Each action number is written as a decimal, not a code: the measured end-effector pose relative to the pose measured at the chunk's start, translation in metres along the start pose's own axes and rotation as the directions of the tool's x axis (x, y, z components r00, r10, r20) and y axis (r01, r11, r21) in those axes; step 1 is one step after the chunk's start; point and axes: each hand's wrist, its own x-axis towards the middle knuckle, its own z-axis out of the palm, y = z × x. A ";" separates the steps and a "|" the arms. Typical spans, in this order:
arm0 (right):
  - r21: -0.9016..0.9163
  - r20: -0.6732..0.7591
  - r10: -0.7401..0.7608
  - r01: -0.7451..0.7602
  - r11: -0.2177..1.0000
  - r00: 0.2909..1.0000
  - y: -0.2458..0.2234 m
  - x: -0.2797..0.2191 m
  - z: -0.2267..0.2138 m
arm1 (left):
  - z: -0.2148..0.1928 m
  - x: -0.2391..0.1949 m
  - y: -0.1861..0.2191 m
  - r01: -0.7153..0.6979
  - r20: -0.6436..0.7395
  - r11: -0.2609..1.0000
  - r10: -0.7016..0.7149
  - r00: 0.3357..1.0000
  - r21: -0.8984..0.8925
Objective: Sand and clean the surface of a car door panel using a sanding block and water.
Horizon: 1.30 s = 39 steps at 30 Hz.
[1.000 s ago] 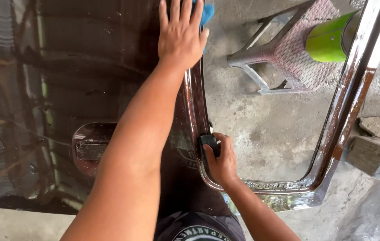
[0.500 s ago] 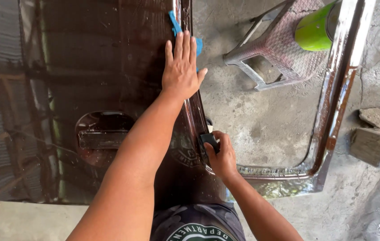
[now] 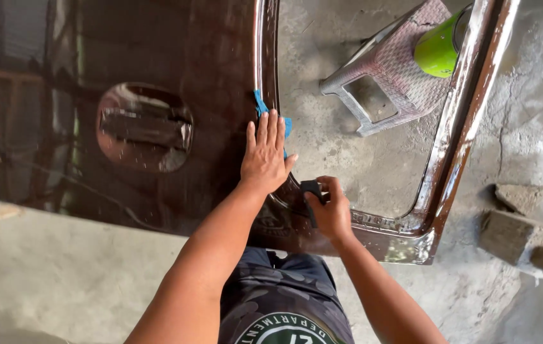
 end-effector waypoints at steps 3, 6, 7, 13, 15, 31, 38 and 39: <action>-0.053 -0.041 -0.104 0.101 0.993 0.994 0.038 -0.026 -0.035 | -0.011 -0.050 0.033 0.065 0.070 0.997 -0.062 0.996 -0.034; 0.013 -0.032 -0.170 0.170 0.985 0.985 0.054 -0.034 -0.065 | 0.010 -0.092 0.070 0.131 0.036 0.988 -0.129 0.991 -0.076; 0.012 -0.029 -0.185 0.186 0.983 0.982 0.061 -0.034 -0.073 | 0.011 -0.094 0.080 0.140 0.023 0.987 -0.139 0.990 -0.075; 0.119 -0.084 -0.173 0.182 0.976 0.981 0.104 -0.062 -0.110 | 0.064 -0.138 0.160 0.113 0.103 0.992 -0.106 0.989 -0.058; 0.275 -0.086 -0.159 0.177 0.945 0.983 0.119 -0.069 -0.119 | 0.069 -0.145 0.188 0.050 0.116 0.981 -0.028 0.993 -0.188; 0.167 -0.003 -0.108 0.107 0.980 0.994 0.141 -0.082 -0.133 | 0.039 -0.148 0.095 -0.028 0.137 0.993 0.011 0.990 0.117; -0.145 0.108 0.016 0.000 0.989 0.994 0.068 -0.061 -0.099 | 0.010 -0.122 -0.009 0.346 0.113 0.938 -0.343 0.932 -0.005; -0.163 0.133 -0.025 0.047 0.986 0.991 0.063 -0.055 -0.091 | 0.014 -0.119 -0.021 0.389 0.039 0.919 -0.387 0.921 -0.068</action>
